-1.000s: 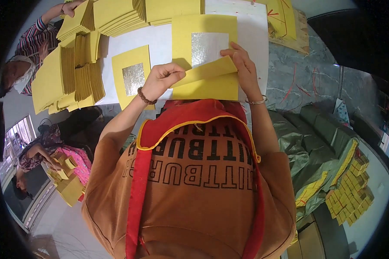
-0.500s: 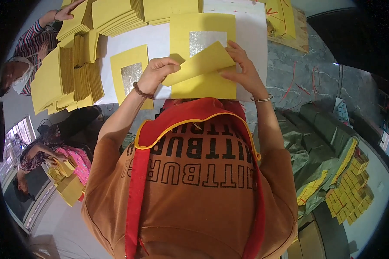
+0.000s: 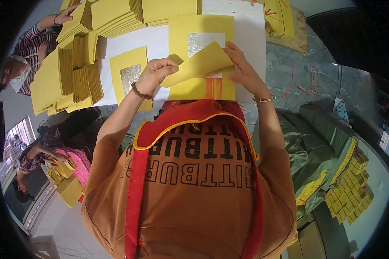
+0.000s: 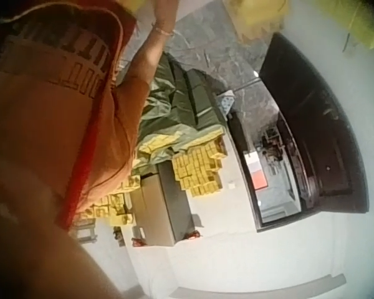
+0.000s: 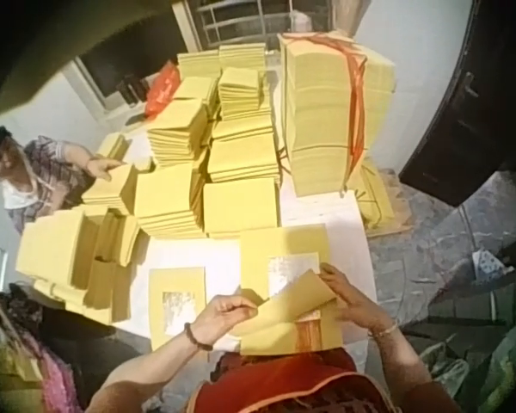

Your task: Folding yellow joss paper sheets and stacking them in organized piles.

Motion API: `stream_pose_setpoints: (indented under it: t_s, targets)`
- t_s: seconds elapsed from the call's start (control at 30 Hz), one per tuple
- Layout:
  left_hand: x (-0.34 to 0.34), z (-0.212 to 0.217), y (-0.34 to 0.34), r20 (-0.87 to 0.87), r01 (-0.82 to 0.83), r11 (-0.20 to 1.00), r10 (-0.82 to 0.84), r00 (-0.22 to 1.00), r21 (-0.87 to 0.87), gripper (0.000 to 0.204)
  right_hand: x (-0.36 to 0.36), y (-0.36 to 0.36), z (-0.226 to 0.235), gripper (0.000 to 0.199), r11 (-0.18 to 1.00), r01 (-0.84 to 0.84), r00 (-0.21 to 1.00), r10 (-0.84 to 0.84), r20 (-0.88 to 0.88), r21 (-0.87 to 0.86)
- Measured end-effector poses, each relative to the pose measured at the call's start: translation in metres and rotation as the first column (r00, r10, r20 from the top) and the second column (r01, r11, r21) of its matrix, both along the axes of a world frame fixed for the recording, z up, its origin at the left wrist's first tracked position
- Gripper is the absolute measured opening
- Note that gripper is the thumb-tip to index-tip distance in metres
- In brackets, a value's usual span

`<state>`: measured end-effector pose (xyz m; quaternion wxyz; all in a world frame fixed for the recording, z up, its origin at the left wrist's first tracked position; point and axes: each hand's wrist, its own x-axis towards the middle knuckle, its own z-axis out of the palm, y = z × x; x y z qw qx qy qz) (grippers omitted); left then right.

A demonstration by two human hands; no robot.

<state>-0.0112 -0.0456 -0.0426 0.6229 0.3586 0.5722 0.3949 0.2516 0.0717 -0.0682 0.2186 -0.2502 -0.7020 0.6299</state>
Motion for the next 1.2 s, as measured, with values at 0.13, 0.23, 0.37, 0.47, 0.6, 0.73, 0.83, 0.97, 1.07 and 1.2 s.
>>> stream_pose_setpoints:
  t_s: [0.13,0.23,0.37,0.47,0.6,0.73,0.83,0.97,1.07,1.2]
  targets:
    - [-0.008,0.025,-0.002,-0.058,0.245,0.969,-0.242,0.969,0.046,0.025,0.000,0.001,-0.014,0.038,0.961,0.008,0.999,-0.018,0.032,0.277]
    - [-0.017,0.022,-0.003,-0.439,0.410,0.770,-0.189,0.879,0.489,0.036,-0.004,-0.005,-0.014,0.024,0.983,0.095,0.995,-0.092,-0.027,0.155]
    - [-0.014,0.007,0.000,-0.906,0.633,0.696,0.059,0.419,0.338,0.042,-0.004,-0.003,-0.011,0.022,0.985,0.083,0.995,-0.075,-0.059,0.153]
    - [-0.007,0.022,-0.003,-0.904,0.640,0.652,0.187,0.385,0.408,0.039,0.002,-0.003,0.002,0.021,0.971,0.088,0.996,-0.083,-0.030,0.222]
    - [-0.005,0.021,-0.016,-0.848,0.562,0.676,0.187,0.496,0.477,0.032,0.006,-0.018,0.029,0.023,0.904,0.000,0.994,-0.048,0.100,0.427]
    - [0.000,0.010,-0.014,-0.732,0.329,0.857,0.079,0.677,0.397,0.021,-0.001,-0.026,0.020,0.022,0.972,0.181,0.949,-0.213,0.232,0.149]
    - [0.004,-0.002,-0.001,-0.596,0.095,0.968,0.065,0.800,0.232,0.022,-0.015,-0.026,0.022,0.026,0.918,0.364,0.921,-0.329,0.208,-0.161]
    - [0.004,-0.029,0.008,-0.129,-0.176,0.973,0.195,0.972,0.150,0.019,-0.031,-0.023,0.013,0.033,0.852,0.517,0.856,-0.511,0.083,-0.086]
    - [0.007,-0.028,0.008,-0.067,-0.234,0.963,0.245,0.967,0.132,0.030,-0.034,-0.021,0.020,0.039,0.849,0.520,0.847,-0.498,0.185,-0.096]
    - [0.009,-0.023,0.011,-0.064,-0.299,0.948,0.307,0.950,0.112,0.047,-0.038,-0.018,0.017,0.040,0.854,0.520,0.837,-0.508,0.204,-0.007]
